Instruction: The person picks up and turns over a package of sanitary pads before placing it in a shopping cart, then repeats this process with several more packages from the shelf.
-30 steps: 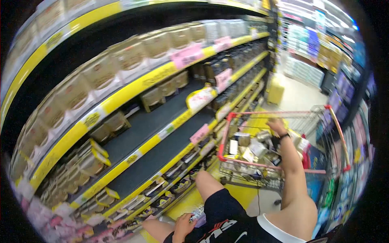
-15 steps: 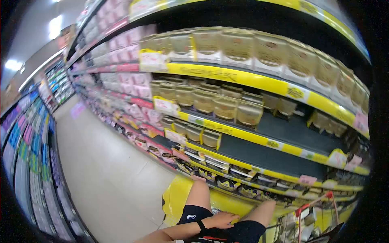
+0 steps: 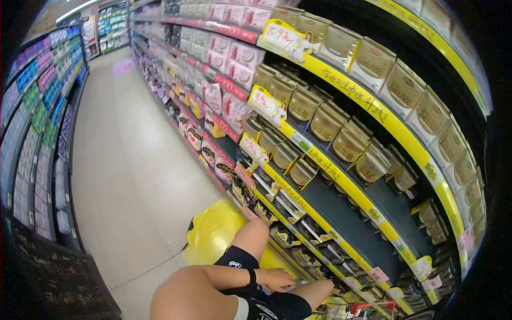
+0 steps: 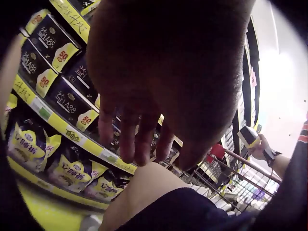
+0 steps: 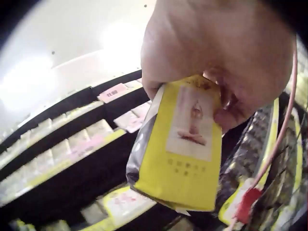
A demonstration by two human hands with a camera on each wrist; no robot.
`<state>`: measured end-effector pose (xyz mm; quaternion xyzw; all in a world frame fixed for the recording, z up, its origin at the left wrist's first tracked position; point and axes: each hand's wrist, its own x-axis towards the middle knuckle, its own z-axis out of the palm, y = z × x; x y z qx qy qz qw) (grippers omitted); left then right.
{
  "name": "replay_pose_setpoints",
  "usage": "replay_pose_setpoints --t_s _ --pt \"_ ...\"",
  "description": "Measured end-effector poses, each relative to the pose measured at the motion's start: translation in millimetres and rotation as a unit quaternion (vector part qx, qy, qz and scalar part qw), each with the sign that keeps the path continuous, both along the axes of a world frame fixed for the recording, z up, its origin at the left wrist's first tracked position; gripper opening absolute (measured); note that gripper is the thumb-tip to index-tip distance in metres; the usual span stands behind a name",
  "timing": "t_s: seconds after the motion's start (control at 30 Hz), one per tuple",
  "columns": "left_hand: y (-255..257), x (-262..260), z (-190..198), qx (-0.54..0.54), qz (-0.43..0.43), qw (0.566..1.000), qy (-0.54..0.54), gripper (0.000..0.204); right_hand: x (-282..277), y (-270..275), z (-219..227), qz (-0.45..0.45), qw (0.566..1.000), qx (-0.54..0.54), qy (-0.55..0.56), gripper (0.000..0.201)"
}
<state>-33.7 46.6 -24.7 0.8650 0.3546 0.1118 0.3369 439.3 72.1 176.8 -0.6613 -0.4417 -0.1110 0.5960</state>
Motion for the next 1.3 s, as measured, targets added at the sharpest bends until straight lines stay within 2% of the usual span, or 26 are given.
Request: replay_pose_setpoints --t_s 0.2,0.23,0.33,0.4,0.43,0.47,0.53,0.57,0.6,0.63,0.67,0.7,0.73,0.8,0.83,0.87,0.9,0.93,1.0,1.03,1.07,1.1,1.13,1.2,1.27,1.3 --pt "7.6 1.3 -12.9 -0.019 0.018 0.999 -0.031 0.038 -83.1 40.1 -1.2 0.199 0.977 -0.069 0.046 0.041" --pt "7.6 0.8 -18.5 -0.004 0.024 0.998 -0.065 0.038 -94.0 43.2 -4.4 0.225 0.969 -0.084 0.058 0.041" --pt "1.9 -4.1 -5.5 0.01 0.047 0.995 -0.083 0.041 -118.4 51.8 -19.7 0.285 0.945 -0.134 0.091 0.04" --pt "1.9 -10.1 7.2 -0.061 0.064 0.988 -0.125 0.045 -133.0 51.4 -34.7 0.322 0.923 -0.175 0.117 0.04" --pt "1.5 -4.9 10.3 -0.1 0.058 0.983 -0.145 0.047 -140.9 48.2 -43.5 0.339 0.911 -0.195 0.131 0.04" --pt "-3.2 -0.1 3.5 -0.07 0.101 0.971 -0.203 0.051 -150.7 44.4 -53.5 0.363 0.894 -0.222 0.143 0.04" --pt "-3.8 0.2 20.1 -0.113 0.112 0.939 -0.304 0.054 -179.8 39.3 -75.9 0.411 0.851 -0.287 0.155 0.04" --pt "-5.2 0.3 17.6 -0.149 0.113 0.929 -0.318 0.056 -194.4 44.7 -102.9 0.447 0.844 -0.286 0.081 0.038" --pt "-5.4 -3.9 14.2 -0.187 0.117 0.92 -0.325 0.058 -224.3 41.7 -105.7 0.482 0.801 -0.326 0.14 0.041" --pt "1.0 -14.7 16.7 -0.246 0.063 0.938 -0.235 0.057 -253.9 36.4 -80.3 0.478 0.779 -0.398 0.079 0.037" --pt "-8.1 -20.2 16.2 -0.255 0.117 0.919 -0.276 0.055 -268.3 35.6 -128.1 0.538 0.744 -0.331 0.217 0.034" --pt "-16.4 -29.2 14.4 -0.29 0.151 0.905 -0.271 0.056 -289.0 28.8 -120.4 0.557 0.738 -0.306 0.228 0.033" --pt "-24.6 -37.7 12.5 -0.323 0.187 0.889 -0.266 0.058 -301.7 26.4 -121.3 0.586 0.713 -0.303 0.236 0.035" --pt "-37.5 -50.8 2.8 -0.273 0.237 0.873 -0.329 0.067 -312.9 30.9 -125.5 0.631 0.689 -0.296 0.198 0.039" --pt "-37.6 -49.9 6.1 -0.278 0.231 0.849 -0.386 0.068 -313.0 32.8 -123.2 0.653 0.678 -0.287 0.178 0.036" --pt "-37.5 -48.5 7.4 -0.281 0.228 0.82 -0.443 0.069 -312.1 34.8 -122.4 0.655 0.693 -0.262 0.149 0.036" --pt "-40.0 -50.9 5.3 -0.285 0.227 0.784 -0.503 0.071 -309.5 35.1 -115.4 0.658 0.678 -0.286 0.158 0.036" --pt "-45.8 -51.6 0.7 -0.288 0.233 0.739 -0.562 0.073 -305.9 33.9 -109.9 0.665 0.658 -0.312 0.165 0.036" --pt "-44.9 -90.3 -77.9 -0.358 0.287 0.711 -0.533 0.078 -300.4 35.6 -125.2 0.681 0.664 -0.273 0.146 0.036" --pt "-44.6 -120.0 -105.8 -0.415 0.324 0.705 -0.475 0.076 -296.7 35.3 -129.7 0.673 0.679 -0.265 0.123 0.034" --pt "-43.1 -108.9 -105.2 -0.409 0.32 0.722 -0.457 0.075 -295.1 33.4 -132.3 0.665 0.689 -0.253 0.135 0.032" --pt "-41.7 -97.2 -103.6 -0.403 0.316 0.739 -0.439 0.073 -291.8 33.4 -133.0 0.666 0.688 -0.244 0.151 0.032" --pt "-32.7 -73.5 -55.4 -0.33 0.279 0.779 -0.455 0.072 -288.0 31.8 -133.9 0.669 0.685 -0.235 0.169 0.031" --pt "-24.7 -60.6 -30.1 -0.313 0.28 0.825 -0.378 0.074 -282.3 25.6 -132.7 0.657 0.668 -0.262 0.232 0.032" --pt "-20.4 -32.4 8.6 -0.304 0.231 0.803 -0.457 0.075 -275.9 23.0 -134.9 0.647 0.659 -0.273 0.27 0.032" --pt "-22.7 -23.2 24.1 -0.297 0.242 0.799 -0.463 0.07 -272.7 21.6 -137.2 0.643 0.661 -0.271 0.278 0.031"
